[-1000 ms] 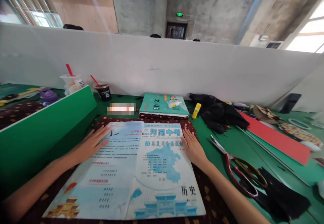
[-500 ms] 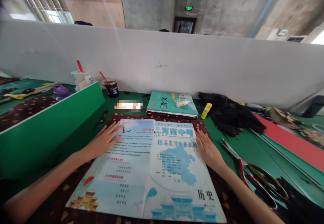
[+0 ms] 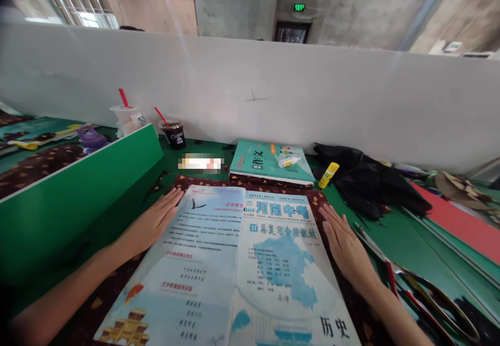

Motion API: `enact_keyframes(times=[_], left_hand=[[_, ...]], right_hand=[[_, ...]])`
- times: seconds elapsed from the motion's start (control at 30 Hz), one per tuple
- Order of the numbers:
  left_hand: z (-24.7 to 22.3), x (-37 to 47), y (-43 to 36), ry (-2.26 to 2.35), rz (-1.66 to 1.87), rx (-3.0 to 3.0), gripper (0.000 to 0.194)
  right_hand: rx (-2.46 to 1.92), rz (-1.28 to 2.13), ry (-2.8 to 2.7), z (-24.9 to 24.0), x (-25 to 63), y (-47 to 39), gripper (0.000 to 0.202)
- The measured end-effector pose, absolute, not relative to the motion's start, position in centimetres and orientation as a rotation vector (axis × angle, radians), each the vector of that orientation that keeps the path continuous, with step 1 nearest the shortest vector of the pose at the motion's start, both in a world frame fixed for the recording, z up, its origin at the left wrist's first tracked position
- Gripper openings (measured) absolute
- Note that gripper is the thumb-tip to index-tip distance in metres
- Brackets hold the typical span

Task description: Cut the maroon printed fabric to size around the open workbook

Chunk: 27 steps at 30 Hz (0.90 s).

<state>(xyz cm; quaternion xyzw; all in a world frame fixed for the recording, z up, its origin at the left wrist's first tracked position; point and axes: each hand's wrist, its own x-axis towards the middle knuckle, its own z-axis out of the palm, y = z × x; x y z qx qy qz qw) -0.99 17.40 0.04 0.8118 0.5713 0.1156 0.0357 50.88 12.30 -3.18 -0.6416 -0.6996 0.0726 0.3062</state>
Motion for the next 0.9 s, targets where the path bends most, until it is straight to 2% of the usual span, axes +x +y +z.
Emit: enact_keyframes(times=[0.13, 0.27, 0.6, 0.77, 0.9], left_hand=[[-0.7, -1.5, 17.5, 1.733, 0.314, 2.493, 0.063], [-0.7, -1.6, 17.6, 1.748, 0.304, 2.473, 0.065], [-0.1, -1.5, 17.7, 1.729, 0.316, 2.492, 0.062], [1.7, -0.6, 17.6, 1.664, 0.391, 2.523, 0.065], [4.5, -1.4, 12.7, 1.641, 0.503, 2.544, 0.06]], right_hand=[[-1.786, 0.323, -1.849, -3.0, 49.2, 11.2, 0.065], [-1.779, 0.291, -2.067, -3.5, 47.8, 10.7, 0.074], [-1.79, 0.208, -2.126, -3.3, 48.0, 10.9, 0.07], [-1.767, 0.273, -2.09, -1.0, 47.8, 11.0, 0.073], [-1.722, 0.175, -1.996, 2.4, 48.7, 7.3, 0.065]])
